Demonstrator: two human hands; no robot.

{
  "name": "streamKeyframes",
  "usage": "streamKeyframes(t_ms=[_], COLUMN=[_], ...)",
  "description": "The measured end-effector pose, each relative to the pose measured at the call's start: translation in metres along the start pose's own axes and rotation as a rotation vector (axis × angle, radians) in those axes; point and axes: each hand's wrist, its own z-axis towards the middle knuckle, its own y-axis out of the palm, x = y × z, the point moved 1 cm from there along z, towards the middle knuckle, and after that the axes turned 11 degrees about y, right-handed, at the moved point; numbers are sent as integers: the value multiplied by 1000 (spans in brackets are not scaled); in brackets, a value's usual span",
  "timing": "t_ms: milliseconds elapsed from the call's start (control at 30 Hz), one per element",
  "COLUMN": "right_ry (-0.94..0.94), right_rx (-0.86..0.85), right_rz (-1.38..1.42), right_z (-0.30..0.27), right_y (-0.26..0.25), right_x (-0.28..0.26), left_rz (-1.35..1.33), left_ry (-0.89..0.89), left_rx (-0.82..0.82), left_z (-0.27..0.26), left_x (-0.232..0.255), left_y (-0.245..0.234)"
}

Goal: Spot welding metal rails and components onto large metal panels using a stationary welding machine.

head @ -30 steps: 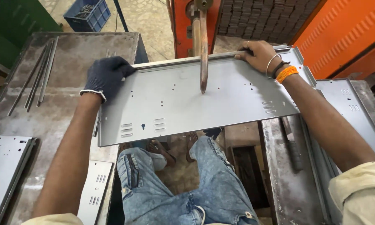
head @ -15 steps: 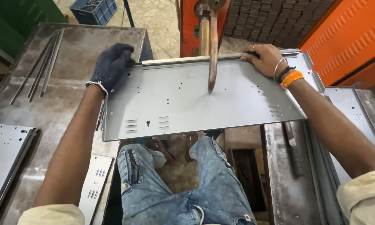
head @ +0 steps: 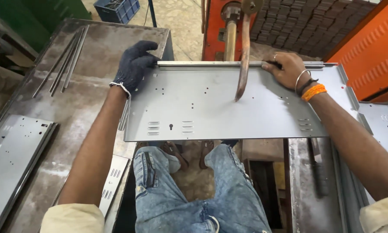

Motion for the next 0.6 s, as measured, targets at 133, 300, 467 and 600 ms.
streamKeyframes(t_ms=[133, 300, 467, 600], right_ry=[138, 54, 75, 93], right_rx=[-75, -13, -39, -49], right_rz=[34, 127, 133, 116], right_z=[0, 0, 2, 3], right_y=[-1, -3, -6, -4], right_x=[-3, -1, -8, -9], left_rz=[26, 533, 611, 576], left_ry=[107, 261, 79, -119], left_rx=[-100, -144, -139, -146], left_z=[1, 0, 2, 7], left_x=[9, 25, 35, 34], left_y=[2, 10, 16, 13])
